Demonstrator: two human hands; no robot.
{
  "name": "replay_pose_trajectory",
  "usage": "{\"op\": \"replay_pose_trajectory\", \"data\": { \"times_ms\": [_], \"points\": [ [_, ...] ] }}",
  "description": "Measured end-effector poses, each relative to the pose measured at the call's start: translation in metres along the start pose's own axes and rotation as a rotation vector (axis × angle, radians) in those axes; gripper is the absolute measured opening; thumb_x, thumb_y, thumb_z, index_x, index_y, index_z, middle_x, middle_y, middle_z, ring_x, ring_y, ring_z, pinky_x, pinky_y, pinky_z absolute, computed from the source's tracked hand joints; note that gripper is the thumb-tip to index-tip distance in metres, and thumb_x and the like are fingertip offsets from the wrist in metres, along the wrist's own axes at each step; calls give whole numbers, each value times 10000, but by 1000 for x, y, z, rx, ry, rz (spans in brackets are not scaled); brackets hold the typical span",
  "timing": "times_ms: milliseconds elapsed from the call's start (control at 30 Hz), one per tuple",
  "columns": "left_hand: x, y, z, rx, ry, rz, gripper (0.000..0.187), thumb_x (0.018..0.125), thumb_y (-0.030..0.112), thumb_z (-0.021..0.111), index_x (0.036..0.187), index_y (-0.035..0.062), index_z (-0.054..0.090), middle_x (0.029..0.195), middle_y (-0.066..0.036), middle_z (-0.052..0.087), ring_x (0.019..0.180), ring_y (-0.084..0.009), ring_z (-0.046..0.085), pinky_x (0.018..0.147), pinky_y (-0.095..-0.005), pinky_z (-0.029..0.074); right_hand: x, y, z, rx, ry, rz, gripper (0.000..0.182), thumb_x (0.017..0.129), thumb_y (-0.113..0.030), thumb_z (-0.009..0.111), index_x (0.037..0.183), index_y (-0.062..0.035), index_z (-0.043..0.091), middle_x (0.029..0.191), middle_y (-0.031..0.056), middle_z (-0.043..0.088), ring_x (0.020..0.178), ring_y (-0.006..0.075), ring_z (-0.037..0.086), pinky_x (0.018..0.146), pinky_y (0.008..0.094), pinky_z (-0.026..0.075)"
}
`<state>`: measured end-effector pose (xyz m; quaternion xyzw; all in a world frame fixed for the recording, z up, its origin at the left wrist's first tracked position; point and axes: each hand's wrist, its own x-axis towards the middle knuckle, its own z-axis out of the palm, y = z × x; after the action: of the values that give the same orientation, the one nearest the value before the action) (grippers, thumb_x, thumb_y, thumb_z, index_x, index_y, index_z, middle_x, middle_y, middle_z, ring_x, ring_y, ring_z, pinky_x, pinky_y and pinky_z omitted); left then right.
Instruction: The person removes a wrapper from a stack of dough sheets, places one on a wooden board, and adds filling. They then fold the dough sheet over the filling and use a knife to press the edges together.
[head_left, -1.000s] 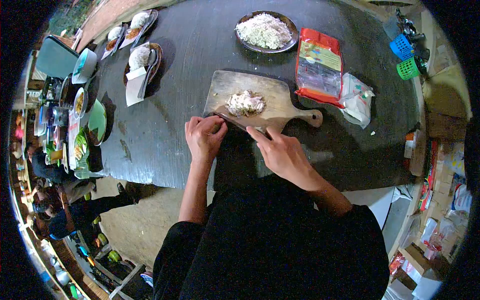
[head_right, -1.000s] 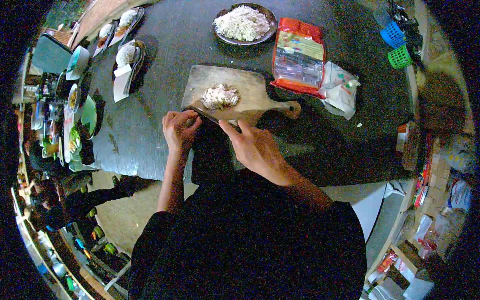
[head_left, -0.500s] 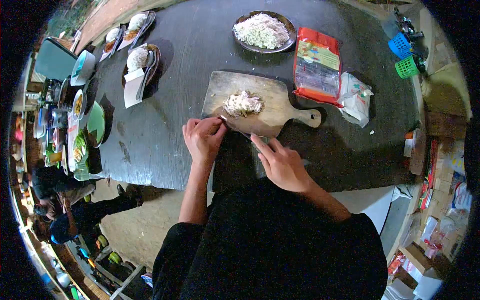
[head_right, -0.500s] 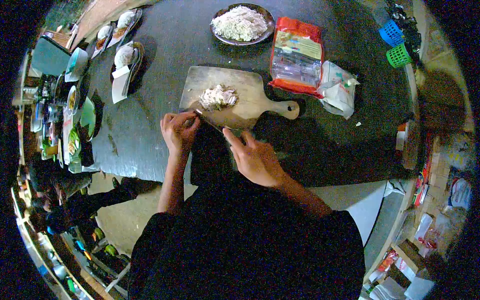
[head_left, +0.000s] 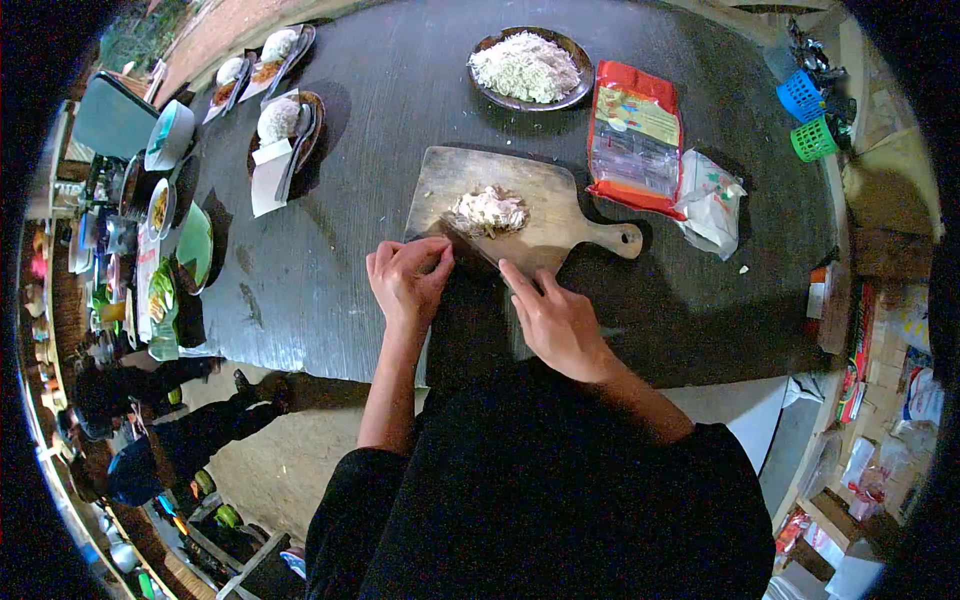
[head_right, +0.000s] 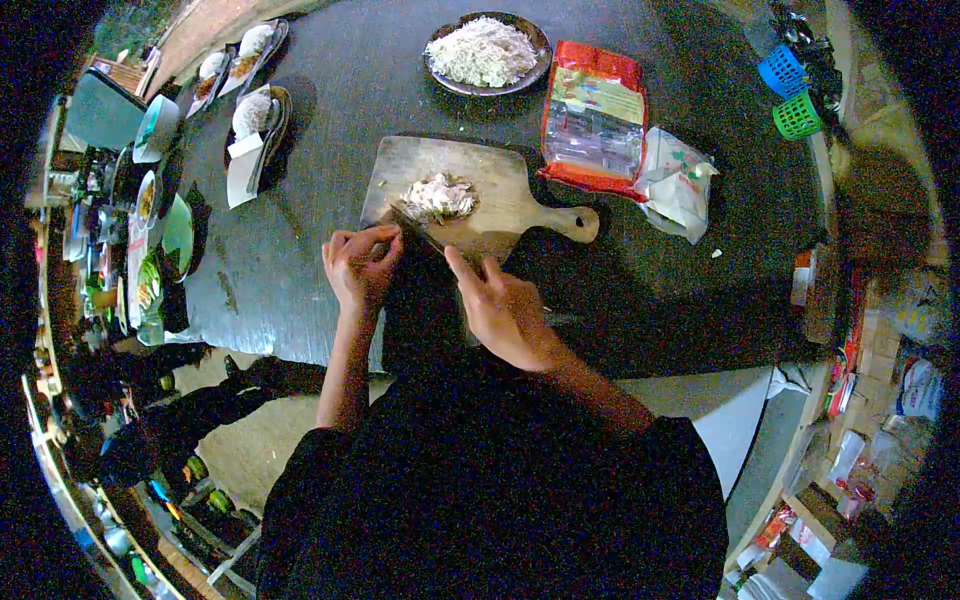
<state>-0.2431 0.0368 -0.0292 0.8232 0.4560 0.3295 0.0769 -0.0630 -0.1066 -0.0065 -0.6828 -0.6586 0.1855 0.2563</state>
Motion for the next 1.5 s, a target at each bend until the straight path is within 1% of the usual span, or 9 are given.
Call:
{"op": "replay_pose_trajectory", "data": {
  "times_ms": [100,167,500,567,933,1000,1200,1367,1500],
  "points": [
    [-3,-5,3,26,-4,15,171,702,213,872,854,213,793,863,47,758,826,-196,634,805,-367,459,-1,3,-6,23,25,9,531,959,-149,626,1476,-131,506,926,194,613,690,389,680,590,489,570],
    [-4,-8,2,40,-21,16,170,699,207,870,848,208,788,872,47,760,829,-200,632,808,-369,459,-4,2,-10,50,14,-41,499,974,-174,627,1460,-141,524,929,185,623,693,390,678,591,491,568],
    [-3,-7,3,12,-37,-7,149,709,197,856,836,182,780,895,31,765,857,-210,639,831,-385,461,1,-1,-15,38,-78,-34,501,979,-183,611,1467,-132,512,943,195,618,701,391,678,598,493,578],
    [-2,-5,2,19,-45,-11,144,714,199,854,838,181,782,898,32,766,864,-209,641,836,-384,461,3,-3,-11,-79,-127,4,535,977,-176,633,1494,-160,495,959,167,615,723,353,690,603,460,582],
    [-2,-2,-1,42,-19,42,133,734,187,853,846,166,784,975,61,780,892,-204,615,873,-373,463,0,-1,-5,-15,-24,14,545,975,-158,636,1500,-161,490,984,161,617,715,356,683,602,452,582],
    [-2,-4,-1,48,-25,47,107,737,195,838,828,170,788,954,64,776,882,-198,625,824,-365,457,-2,0,-9,6,-17,21,546,975,-155,634,1501,-161,489,987,160,616,721,360,680,608,456,580],
    [0,-2,-3,23,-31,30,127,710,182,848,820,160,789,921,62,774,847,-194,633,803,-365,456,-8,0,-11,61,-83,-15,544,982,-161,619,1508,-163,481,978,158,605,724,376,667,618,467,575],
    [-1,-6,2,18,-11,32,135,704,183,854,819,158,789,905,57,773,830,-189,639,796,-365,459,-2,-4,-5,-58,-125,8,530,982,-175,623,1494,-156,487,954,172,605,693,373,670,596,467,580],
    [1,-4,-1,45,-19,28,135,708,187,858,824,162,793,883,55,771,804,-182,640,787,-359,460,8,-3,1,-22,-52,-14,526,983,-180,622,1491,-154,489,948,181,612,690,373,678,586,469,582]
  ]
}}
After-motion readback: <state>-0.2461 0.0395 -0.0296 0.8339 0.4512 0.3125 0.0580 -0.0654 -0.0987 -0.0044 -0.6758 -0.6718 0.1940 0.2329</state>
